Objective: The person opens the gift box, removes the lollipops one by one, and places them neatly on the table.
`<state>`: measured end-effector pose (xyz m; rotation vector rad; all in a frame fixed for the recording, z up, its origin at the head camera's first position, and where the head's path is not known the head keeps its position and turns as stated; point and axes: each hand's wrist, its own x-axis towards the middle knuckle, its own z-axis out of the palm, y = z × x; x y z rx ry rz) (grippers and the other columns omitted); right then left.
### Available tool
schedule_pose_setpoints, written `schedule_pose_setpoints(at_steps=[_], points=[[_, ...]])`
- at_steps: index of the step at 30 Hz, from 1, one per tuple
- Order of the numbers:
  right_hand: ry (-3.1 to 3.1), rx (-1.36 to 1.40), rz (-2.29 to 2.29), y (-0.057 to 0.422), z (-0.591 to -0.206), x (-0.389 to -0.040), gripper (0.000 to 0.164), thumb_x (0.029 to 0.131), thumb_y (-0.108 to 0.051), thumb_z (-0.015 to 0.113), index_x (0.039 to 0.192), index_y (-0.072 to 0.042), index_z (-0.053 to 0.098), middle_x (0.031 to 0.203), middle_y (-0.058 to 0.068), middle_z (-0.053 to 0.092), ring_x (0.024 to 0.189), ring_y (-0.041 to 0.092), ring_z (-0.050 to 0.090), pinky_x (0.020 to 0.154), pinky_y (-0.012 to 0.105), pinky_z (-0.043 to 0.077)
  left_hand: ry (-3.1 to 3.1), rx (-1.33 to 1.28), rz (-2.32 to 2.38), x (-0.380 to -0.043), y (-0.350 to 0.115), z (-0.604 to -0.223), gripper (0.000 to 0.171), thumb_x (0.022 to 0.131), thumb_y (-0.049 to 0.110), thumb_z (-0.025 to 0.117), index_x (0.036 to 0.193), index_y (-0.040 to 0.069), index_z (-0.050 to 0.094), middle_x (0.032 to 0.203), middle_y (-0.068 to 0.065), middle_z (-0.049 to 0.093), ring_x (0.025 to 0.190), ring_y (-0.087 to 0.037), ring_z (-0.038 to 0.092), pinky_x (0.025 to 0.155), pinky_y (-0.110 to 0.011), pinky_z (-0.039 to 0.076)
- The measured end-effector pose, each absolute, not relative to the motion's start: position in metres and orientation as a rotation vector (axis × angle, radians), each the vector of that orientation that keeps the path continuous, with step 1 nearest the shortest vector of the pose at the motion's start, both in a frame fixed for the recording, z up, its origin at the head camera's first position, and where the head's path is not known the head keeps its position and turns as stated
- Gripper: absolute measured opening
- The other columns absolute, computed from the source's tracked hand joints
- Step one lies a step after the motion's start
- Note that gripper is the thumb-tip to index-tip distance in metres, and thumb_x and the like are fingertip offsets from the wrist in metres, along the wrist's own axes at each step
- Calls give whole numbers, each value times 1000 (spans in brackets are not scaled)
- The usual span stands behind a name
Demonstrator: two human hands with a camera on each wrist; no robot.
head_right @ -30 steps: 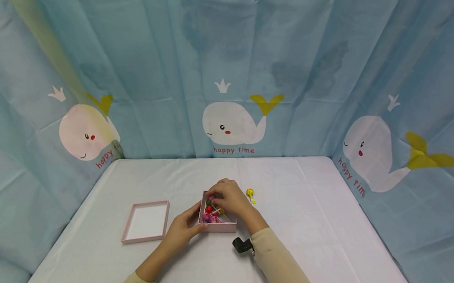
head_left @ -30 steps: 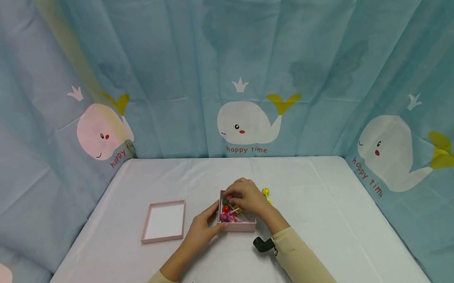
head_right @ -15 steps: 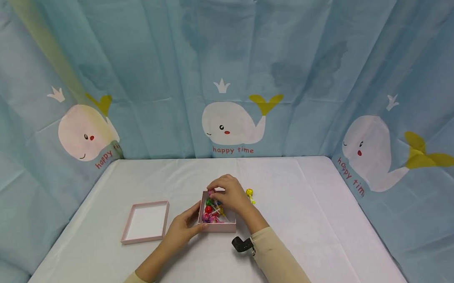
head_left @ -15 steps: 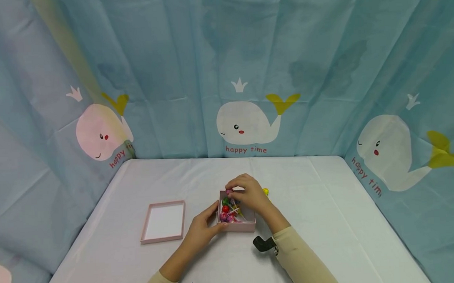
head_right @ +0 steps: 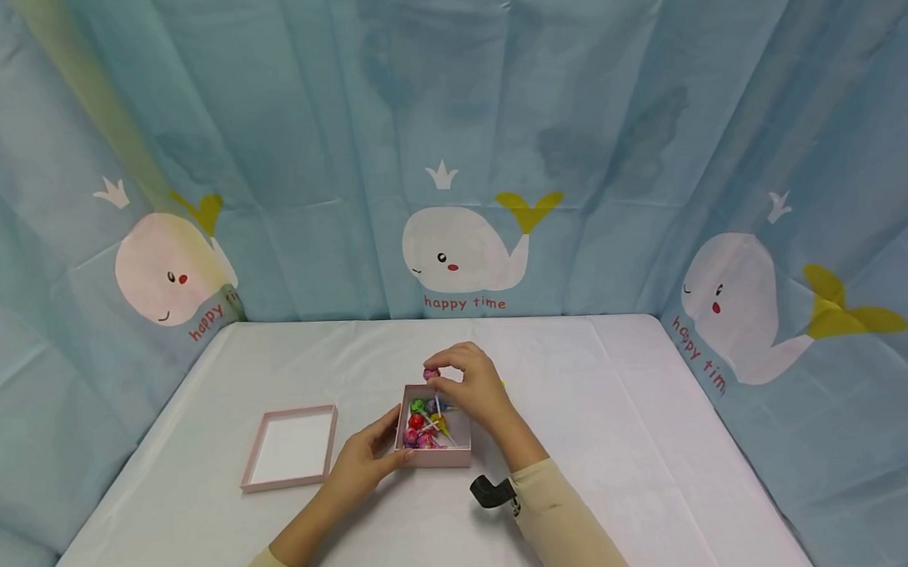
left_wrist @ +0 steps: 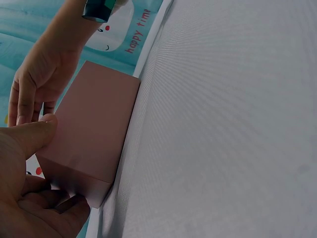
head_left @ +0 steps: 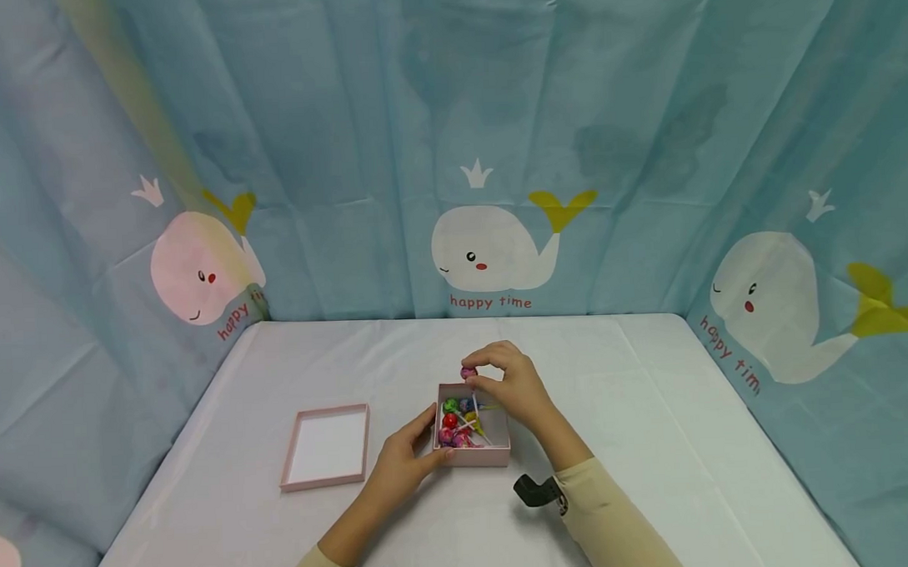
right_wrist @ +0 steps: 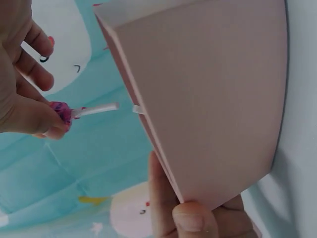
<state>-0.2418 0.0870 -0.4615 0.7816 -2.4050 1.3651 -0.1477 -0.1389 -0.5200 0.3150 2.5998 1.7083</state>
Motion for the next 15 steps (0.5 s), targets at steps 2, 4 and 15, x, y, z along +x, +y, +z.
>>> schedule_pose_setpoints(at_steps=[2, 4, 15], points=[[-2392, 762, 1365, 89, -460, -241, 22, 86, -22, 85, 107, -28, 80, 111, -18, 72, 114, 6, 58, 99, 41, 57, 2596, 306, 1710, -148, -139, -520, 86, 86, 37, 84, 157, 11, 42, 160, -7, 44, 148, -28, 40, 118, -41, 40], [-2375, 756, 1372, 92, -458, -240, 22, 86, -21, 84, 108, -26, 80, 112, -16, 73, 115, 9, 59, 100, 43, 57, 2594, 302, 1711, -148, -139, -521, 86, 86, 36, 84, 157, 11, 42, 160, -8, 43, 149, -28, 39, 119, -41, 39], [-2343, 674, 1427, 122, -455, -233, 21, 87, -22, 84, 108, -22, 80, 110, -9, 75, 115, 13, 59, 97, 39, 53, 2613, 311, 1699, -148, -138, -521, 84, 87, 35, 83, 157, 12, 42, 159, -12, 44, 148, -32, 39, 117, -42, 40]])
